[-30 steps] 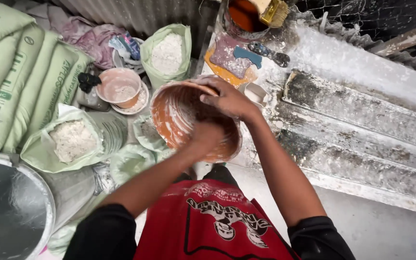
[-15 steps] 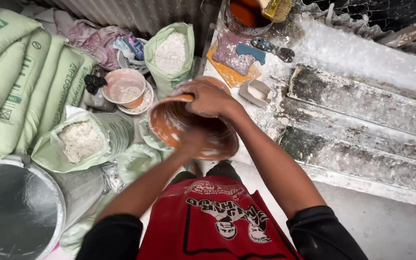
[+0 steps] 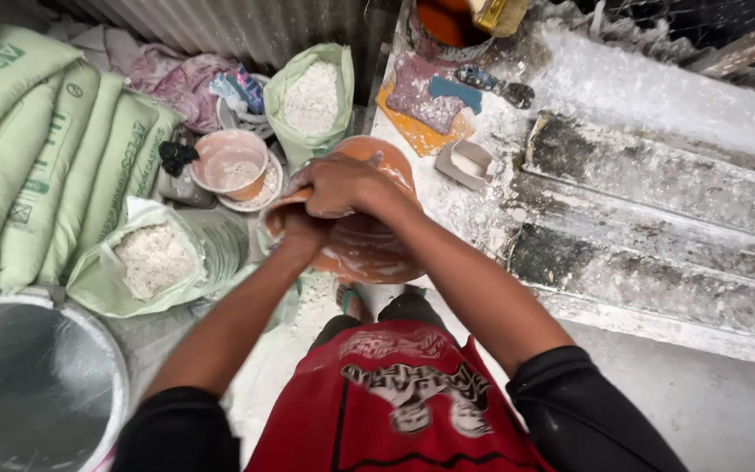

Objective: Applying a reddish liquid coating to a circular mold using a paint brush.

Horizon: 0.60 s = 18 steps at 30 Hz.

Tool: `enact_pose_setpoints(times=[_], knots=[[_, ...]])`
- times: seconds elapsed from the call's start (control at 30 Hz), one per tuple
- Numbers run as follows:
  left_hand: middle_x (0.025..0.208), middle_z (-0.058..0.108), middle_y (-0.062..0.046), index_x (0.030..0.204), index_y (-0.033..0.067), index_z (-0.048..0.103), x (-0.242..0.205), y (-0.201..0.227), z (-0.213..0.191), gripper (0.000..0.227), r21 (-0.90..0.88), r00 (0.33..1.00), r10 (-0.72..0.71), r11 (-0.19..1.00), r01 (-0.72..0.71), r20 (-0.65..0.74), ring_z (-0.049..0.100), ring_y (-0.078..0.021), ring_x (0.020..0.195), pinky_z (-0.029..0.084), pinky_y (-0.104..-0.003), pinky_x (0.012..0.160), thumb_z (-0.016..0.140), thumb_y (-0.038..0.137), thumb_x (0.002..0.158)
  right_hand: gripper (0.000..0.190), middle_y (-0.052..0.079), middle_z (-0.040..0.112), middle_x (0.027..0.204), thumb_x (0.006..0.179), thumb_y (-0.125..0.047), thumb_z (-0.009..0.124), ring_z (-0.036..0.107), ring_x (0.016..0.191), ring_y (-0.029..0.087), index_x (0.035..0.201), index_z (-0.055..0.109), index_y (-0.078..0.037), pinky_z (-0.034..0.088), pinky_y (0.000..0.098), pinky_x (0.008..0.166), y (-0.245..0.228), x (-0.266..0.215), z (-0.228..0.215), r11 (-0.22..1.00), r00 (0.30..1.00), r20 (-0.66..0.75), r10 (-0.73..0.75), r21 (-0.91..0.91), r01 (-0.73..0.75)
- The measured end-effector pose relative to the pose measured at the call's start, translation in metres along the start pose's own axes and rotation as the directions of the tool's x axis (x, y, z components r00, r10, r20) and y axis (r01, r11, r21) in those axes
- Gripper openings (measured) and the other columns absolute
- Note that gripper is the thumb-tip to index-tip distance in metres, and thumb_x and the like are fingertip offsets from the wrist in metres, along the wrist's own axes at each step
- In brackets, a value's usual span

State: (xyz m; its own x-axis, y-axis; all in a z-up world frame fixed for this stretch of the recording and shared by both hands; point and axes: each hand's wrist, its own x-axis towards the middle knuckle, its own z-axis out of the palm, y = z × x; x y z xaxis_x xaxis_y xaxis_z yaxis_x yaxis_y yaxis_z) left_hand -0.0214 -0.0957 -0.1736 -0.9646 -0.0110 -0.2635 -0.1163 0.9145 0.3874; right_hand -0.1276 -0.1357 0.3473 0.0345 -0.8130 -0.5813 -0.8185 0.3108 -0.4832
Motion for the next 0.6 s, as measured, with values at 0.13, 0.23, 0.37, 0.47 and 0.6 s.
enact_pose_setpoints(times=[0.13, 0.23, 0.37, 0.47, 0.6], knots=[[0.098, 0.068, -0.009, 0.102, 0.0194, 0.078, 0.014, -0.026, -0.018, 0.058, 0.125, 0.945, -0.327, 0.937, 0.326, -0.013, 0.065, -0.031, 0.101, 0.035, -0.056, 0.088, 0.055, 0.064, 0.073, 0.059, 0.004, 0.06, 0.146, 0.072, -0.027, 0.053, 0.049, 0.141, 0.033, 0.128, 0.069, -0.043, 0.036, 0.0656, 0.116, 0.007, 0.009, -0.004, 1.0, 0.999, 0.024, -0.026, 0.016, 0.026], [0.076, 0.071, 0.003, 0.089, 0.032, 0.081, 0.016, 0.0, -0.049, 0.073, 0.223, 0.781, -0.623, 0.756, 0.616, -0.046, 0.074, -0.0222, 0.082, 0.055, -0.049, 0.066, 0.059, 0.093, 0.055, 0.056, 0.006, 0.064, 0.139, 0.072, -0.033, 0.057, 0.052, 0.137, 0.034, 0.126, 0.069, -0.043, 0.041, 0.0606, 0.114, -0.001, 0.005, -0.001, 0.999, 1.0, 0.006, -0.013, 0.043, 0.012], [0.113, 0.076, 0.004, 0.11, 0.0304, 0.078, 0.026, 0.08, -0.106, 0.05, -0.038, 0.884, -0.453, 0.891, 0.452, -0.114, 0.069, -0.0209, 0.116, 0.053, -0.042, 0.096, 0.06, 0.068, 0.082, 0.061, 0.003, 0.065, 0.138, 0.072, -0.027, 0.056, 0.053, 0.137, 0.035, 0.13, 0.068, -0.041, 0.037, 0.0677, 0.112, -0.012, 0.003, 0.003, 0.998, 0.997, -0.079, 0.024, 0.056, -0.02], [0.11, 0.078, -0.003, 0.11, 0.0215, 0.081, -0.042, 0.036, -0.164, 0.05, 0.049, 0.88, -0.454, 0.884, 0.464, -0.138, 0.072, -0.0249, 0.112, 0.053, -0.044, 0.097, 0.064, 0.063, 0.088, 0.057, 0.002, 0.065, 0.139, 0.074, -0.028, 0.055, 0.053, 0.137, 0.034, 0.128, 0.069, -0.042, 0.037, 0.0675, 0.112, -0.003, 0.009, 0.006, 0.997, 0.995, -0.084, 0.046, 0.069, -0.041], [0.089, 0.074, -0.005, 0.092, 0.0176, 0.079, -0.075, 0.029, -0.253, 0.045, -0.129, 0.735, -0.612, 0.787, 0.604, -0.29, 0.073, -0.0269, 0.096, 0.054, -0.045, 0.083, 0.062, 0.059, 0.086, 0.059, 0.01, 0.065, 0.139, 0.073, -0.022, 0.054, 0.054, 0.136, 0.038, 0.129, 0.07, -0.034, 0.041, 0.0636, 0.113, 0.008, 0.02, 0.016, 0.996, 0.997, -0.075, 0.001, 0.092, 0.006]])
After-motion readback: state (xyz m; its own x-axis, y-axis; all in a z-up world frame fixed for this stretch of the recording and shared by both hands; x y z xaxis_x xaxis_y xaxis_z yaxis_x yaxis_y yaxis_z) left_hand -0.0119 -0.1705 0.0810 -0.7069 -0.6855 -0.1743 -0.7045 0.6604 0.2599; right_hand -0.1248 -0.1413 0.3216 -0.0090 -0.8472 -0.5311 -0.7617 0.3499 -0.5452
